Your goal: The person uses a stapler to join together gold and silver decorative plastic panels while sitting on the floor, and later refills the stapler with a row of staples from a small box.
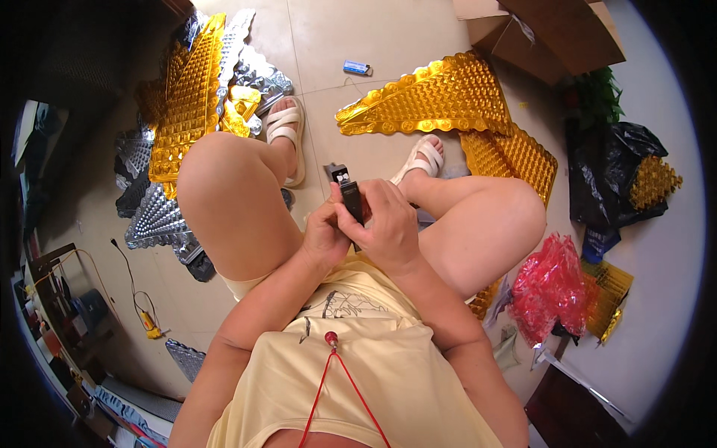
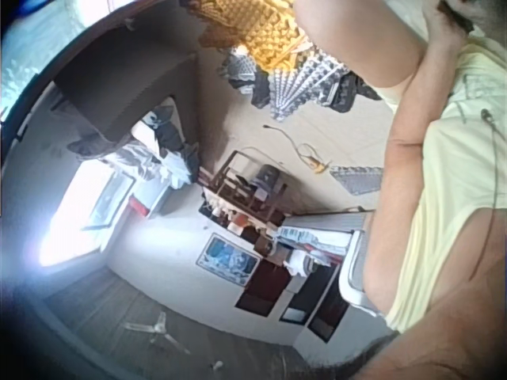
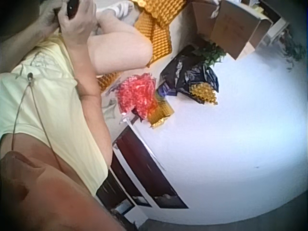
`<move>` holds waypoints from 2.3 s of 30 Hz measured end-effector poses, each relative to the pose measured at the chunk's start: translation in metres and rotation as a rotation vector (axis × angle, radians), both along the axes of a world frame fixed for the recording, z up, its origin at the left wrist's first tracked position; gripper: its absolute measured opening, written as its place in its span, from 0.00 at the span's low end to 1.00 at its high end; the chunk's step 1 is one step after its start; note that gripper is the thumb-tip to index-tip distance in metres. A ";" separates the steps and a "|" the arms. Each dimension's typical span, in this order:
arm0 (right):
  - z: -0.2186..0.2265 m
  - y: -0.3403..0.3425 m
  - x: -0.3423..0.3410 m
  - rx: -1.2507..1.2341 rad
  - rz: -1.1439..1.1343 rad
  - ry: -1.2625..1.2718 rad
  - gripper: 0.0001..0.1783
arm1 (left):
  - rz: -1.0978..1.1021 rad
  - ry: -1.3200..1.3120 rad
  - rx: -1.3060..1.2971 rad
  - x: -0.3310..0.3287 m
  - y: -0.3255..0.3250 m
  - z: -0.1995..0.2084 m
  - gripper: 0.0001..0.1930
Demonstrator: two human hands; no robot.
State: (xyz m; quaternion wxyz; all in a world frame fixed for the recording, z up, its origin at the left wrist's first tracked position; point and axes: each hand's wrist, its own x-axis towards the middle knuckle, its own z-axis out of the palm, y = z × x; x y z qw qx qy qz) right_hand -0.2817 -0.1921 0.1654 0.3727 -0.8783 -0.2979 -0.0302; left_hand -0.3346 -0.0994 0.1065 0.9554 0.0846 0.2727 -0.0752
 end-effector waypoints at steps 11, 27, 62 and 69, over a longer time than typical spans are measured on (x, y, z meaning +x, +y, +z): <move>-0.012 -0.017 -0.006 0.158 -0.115 0.105 0.13 | 0.119 -0.048 0.319 0.012 0.002 -0.004 0.18; -0.028 -0.047 0.001 0.746 -0.245 0.782 0.09 | -0.021 -0.130 0.623 0.020 0.006 0.026 0.12; -0.079 -0.039 0.015 0.669 -0.403 1.432 0.10 | -0.090 -0.047 1.001 0.018 0.001 0.035 0.09; -0.083 -0.032 0.022 0.654 -0.358 1.390 0.14 | -0.020 -0.100 1.056 0.008 -0.014 0.002 0.08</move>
